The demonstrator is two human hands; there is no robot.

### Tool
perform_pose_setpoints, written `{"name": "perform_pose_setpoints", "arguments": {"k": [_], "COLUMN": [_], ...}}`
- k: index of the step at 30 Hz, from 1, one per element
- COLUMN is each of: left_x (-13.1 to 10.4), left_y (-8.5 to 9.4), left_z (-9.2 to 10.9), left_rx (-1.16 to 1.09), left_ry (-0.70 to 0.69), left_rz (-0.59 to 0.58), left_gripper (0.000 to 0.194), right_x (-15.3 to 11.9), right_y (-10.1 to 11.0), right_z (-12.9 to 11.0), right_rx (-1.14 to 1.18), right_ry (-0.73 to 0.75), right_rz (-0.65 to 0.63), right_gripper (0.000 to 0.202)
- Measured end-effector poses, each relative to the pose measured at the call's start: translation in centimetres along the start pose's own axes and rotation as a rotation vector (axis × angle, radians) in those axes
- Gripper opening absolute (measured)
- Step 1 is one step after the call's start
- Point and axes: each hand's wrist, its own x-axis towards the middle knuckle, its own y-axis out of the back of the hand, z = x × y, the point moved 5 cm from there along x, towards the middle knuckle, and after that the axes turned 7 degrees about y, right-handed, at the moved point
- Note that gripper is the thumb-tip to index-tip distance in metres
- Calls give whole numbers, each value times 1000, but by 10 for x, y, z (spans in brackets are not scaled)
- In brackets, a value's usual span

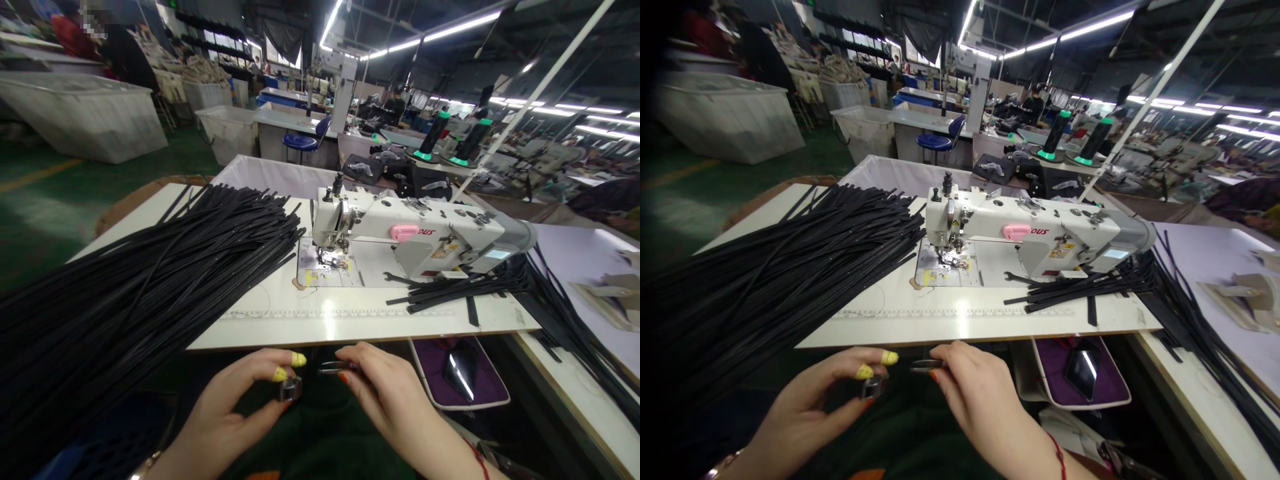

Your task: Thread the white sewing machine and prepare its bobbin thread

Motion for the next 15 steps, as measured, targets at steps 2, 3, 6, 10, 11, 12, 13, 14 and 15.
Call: {"name": "perform_pose_setpoints", "arguments": {"k": [2, 3, 6, 10, 11, 12, 13, 14, 15], "left_x": [-7, -10, -16, -14, -13, -13, -13, -14, -14], "left_y": [-7, -11, -22, -28, -28, -27, -27, -27, -26], "left_z": [-8, -12, -16, -12, -12, -12, -12, -12, -13], "left_rx": [-249, -379, -705, -909, -932, -949, -963, -974, -983], "left_ry": [238, 350, 564, 644, 657, 670, 682, 692, 698], "left_rz": [-72, -97, -129, -145, -141, -138, -135, -133, -131], "left_gripper": [11, 9, 19, 28, 29, 30, 30, 29, 27], "right_x": [2, 3, 6, 9, 10, 10, 10, 11, 11], "right_y": [-1, -1, -1, -4, -5, -5, -5, -5, -5], "right_z": [-2, -4, -10, -14, -14, -13, -13, -13, -13], "right_rx": [3, 3, -2, -16, -18, -19, -20, -23, -28], "right_ry": [-6, -3, 13, 10, 7, 6, 6, 8, 11], "right_rz": [-3, -3, -7, -30, -33, -32, -30, -26, -24], "right_gripper": [16, 15, 13, 12, 12, 12, 12, 12, 11]}}
